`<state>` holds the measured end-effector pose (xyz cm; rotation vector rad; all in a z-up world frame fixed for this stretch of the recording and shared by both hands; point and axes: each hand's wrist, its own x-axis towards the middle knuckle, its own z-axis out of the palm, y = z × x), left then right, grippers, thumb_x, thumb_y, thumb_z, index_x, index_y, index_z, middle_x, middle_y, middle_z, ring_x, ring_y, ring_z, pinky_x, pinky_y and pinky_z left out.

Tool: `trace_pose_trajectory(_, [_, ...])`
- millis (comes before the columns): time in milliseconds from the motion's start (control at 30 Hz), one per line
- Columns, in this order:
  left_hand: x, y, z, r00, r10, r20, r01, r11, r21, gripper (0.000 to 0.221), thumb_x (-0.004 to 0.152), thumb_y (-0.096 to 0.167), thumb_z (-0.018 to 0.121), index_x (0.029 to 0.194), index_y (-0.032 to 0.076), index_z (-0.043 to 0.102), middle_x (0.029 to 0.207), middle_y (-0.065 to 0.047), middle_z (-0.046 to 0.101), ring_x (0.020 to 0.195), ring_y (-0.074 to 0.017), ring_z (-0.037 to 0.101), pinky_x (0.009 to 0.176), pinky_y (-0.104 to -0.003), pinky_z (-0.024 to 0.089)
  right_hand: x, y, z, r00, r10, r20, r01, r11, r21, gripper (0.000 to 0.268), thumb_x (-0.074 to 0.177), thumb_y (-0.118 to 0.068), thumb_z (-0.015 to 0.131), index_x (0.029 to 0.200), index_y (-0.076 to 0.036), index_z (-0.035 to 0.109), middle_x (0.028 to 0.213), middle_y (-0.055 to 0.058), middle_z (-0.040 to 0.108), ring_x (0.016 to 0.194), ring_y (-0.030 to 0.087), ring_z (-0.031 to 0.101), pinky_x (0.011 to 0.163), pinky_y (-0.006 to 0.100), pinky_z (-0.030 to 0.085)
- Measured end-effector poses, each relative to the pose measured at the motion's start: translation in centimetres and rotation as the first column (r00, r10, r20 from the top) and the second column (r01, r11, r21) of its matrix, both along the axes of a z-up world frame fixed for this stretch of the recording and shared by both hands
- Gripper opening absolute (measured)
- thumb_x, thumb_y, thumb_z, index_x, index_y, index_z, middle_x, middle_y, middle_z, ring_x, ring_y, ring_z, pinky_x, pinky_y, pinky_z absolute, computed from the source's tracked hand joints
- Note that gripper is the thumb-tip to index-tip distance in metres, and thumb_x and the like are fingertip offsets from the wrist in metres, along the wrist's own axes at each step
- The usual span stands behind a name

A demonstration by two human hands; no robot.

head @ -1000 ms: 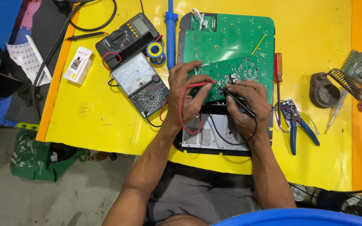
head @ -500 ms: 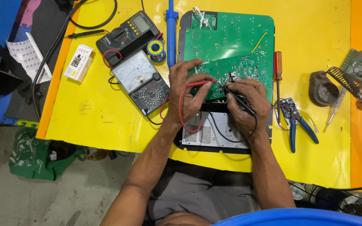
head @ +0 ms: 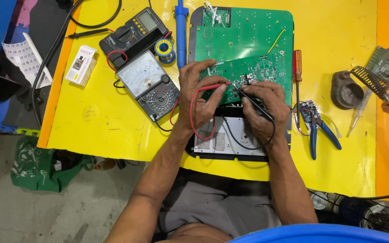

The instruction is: Testing electronic components on a circuit board using a multimeter and performing repairs with a soldering iron.

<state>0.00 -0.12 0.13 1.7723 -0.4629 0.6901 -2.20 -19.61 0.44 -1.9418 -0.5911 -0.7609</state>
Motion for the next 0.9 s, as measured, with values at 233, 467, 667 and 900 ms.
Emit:
trace_pose_trajectory(233, [0.5, 0.1, -0.4, 0.996, 0.002, 0.094, -0.009, 0.997, 0.077, 0.009, 0.095, 0.021, 0.076, 0.104, 0.019, 0.076, 0.137, -0.005, 0.059, 0.130, -0.0315, 0.047, 0.115, -0.049, 0.033, -0.1, -0.4, -0.4, 1.000, -0.007, 0.020, 0.007, 1.000, 0.001, 0.013, 0.095, -0.007, 0.080, 0.107, -0.002, 0.077, 0.107, 0.013, 0.078, 0.108, 0.034, 0.069, 0.109, 0.047, 0.050])
trace_pose_trajectory(467, [0.1, 0.0, 0.0, 0.991, 0.005, 0.133, -0.017, 0.995, 0.094, 0.009, 0.095, 0.019, 0.076, 0.104, 0.019, 0.077, 0.137, -0.005, 0.060, 0.127, -0.0314, 0.048, 0.114, -0.049, 0.034, -0.4, -0.6, -0.8, 0.998, 0.008, 0.061, -0.009, 1.000, 0.006, 0.012, 0.095, -0.005, 0.079, 0.106, -0.001, 0.077, 0.106, 0.013, 0.079, 0.105, 0.034, 0.071, 0.107, 0.045, 0.051])
trace_pose_trajectory(667, [0.1, -0.1, -0.2, 0.989, 0.012, 0.145, -0.025, 0.996, 0.087, 0.009, 0.094, 0.020, 0.077, 0.103, 0.019, 0.077, 0.136, -0.005, 0.062, 0.126, -0.0312, 0.050, 0.113, -0.048, 0.035, -0.2, -0.6, -1.4, 0.995, -0.004, 0.104, 0.003, 1.000, 0.016, 0.013, 0.095, -0.004, 0.080, 0.106, 0.000, 0.076, 0.103, 0.014, 0.079, 0.101, 0.033, 0.071, 0.106, 0.044, 0.051])
trace_pose_trajectory(900, [-0.1, -0.2, 0.0, 0.989, 0.013, 0.144, -0.023, 0.997, 0.070, 0.007, 0.094, 0.022, 0.075, 0.100, 0.018, 0.078, 0.135, -0.007, 0.062, 0.126, -0.0314, 0.049, 0.114, -0.049, 0.033, -0.4, -0.4, -0.8, 0.995, -0.001, 0.097, -0.002, 0.999, 0.034, 0.012, 0.095, -0.003, 0.079, 0.106, 0.001, 0.076, 0.103, 0.014, 0.079, 0.101, 0.034, 0.072, 0.104, 0.045, 0.053])
